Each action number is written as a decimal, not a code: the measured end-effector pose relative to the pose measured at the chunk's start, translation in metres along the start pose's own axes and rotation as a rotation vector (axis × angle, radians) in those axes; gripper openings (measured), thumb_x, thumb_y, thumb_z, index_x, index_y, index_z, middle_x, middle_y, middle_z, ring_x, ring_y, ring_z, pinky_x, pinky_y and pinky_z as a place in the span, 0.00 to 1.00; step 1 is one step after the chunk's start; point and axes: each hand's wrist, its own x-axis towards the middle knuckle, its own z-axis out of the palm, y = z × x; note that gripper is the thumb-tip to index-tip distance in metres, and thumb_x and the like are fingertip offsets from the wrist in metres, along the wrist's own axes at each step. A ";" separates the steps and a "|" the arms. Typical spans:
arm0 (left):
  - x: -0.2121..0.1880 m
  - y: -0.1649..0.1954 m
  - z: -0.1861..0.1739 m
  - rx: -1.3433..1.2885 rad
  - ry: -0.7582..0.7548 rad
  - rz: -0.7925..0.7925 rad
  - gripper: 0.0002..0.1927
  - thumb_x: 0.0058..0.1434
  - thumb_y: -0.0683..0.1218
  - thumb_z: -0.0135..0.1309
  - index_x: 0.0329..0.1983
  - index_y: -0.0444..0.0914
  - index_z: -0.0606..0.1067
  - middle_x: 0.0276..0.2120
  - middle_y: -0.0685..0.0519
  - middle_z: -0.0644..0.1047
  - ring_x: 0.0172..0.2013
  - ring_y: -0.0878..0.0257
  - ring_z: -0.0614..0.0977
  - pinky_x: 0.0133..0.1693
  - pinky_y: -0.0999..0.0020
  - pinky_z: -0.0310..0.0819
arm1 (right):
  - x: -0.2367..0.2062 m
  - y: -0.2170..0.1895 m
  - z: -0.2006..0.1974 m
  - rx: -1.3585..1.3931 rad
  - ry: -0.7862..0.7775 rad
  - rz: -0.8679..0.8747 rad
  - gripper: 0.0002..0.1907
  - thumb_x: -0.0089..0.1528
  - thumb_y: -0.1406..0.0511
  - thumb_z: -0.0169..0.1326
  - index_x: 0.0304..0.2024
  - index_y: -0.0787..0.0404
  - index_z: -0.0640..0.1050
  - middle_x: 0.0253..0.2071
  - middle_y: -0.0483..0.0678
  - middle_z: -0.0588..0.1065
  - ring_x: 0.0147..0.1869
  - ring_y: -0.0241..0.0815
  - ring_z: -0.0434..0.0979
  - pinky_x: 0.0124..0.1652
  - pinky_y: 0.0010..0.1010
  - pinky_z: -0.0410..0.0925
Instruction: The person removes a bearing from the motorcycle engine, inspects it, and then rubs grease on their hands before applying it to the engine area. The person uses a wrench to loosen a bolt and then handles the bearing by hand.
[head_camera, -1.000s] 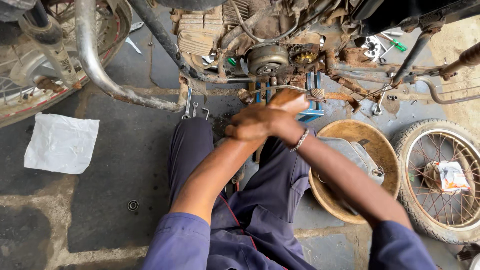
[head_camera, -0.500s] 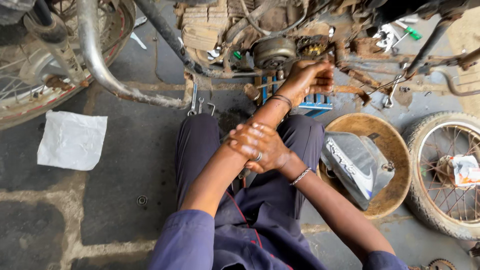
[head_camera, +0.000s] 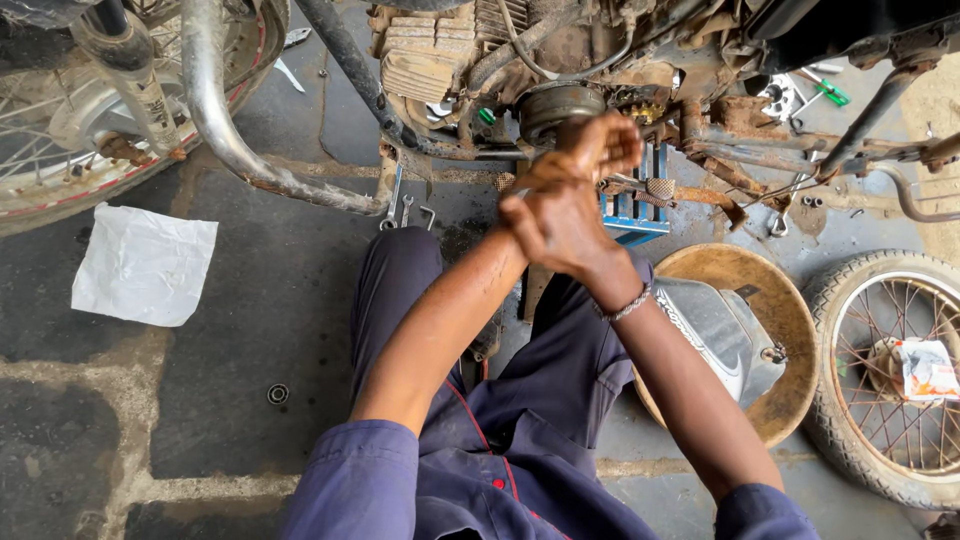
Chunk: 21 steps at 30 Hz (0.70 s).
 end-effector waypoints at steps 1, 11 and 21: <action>-0.001 -0.001 0.001 0.118 0.018 -0.041 0.11 0.63 0.46 0.55 0.37 0.32 0.77 0.28 0.46 0.82 0.29 0.58 0.85 0.36 0.61 0.85 | 0.010 -0.009 -0.005 -0.060 -0.181 0.060 0.27 0.66 0.54 0.39 0.24 0.63 0.79 0.24 0.54 0.75 0.31 0.55 0.76 0.50 0.48 0.72; -0.010 -0.036 -0.012 1.865 -0.128 0.193 0.07 0.61 0.39 0.51 0.33 0.35 0.80 0.31 0.41 0.81 0.28 0.54 0.85 0.30 0.60 0.80 | 0.041 -0.092 -0.026 0.416 -0.552 0.019 0.26 0.62 0.50 0.42 0.26 0.60 0.81 0.25 0.60 0.77 0.31 0.63 0.77 0.34 0.53 0.68; -0.001 -0.017 -0.003 0.993 0.014 0.114 0.10 0.66 0.44 0.51 0.37 0.33 0.79 0.28 0.47 0.82 0.28 0.58 0.86 0.34 0.61 0.86 | -0.016 -0.130 0.028 0.360 0.642 -0.254 0.25 0.71 0.55 0.33 0.49 0.60 0.81 0.46 0.52 0.80 0.53 0.52 0.81 0.58 0.48 0.69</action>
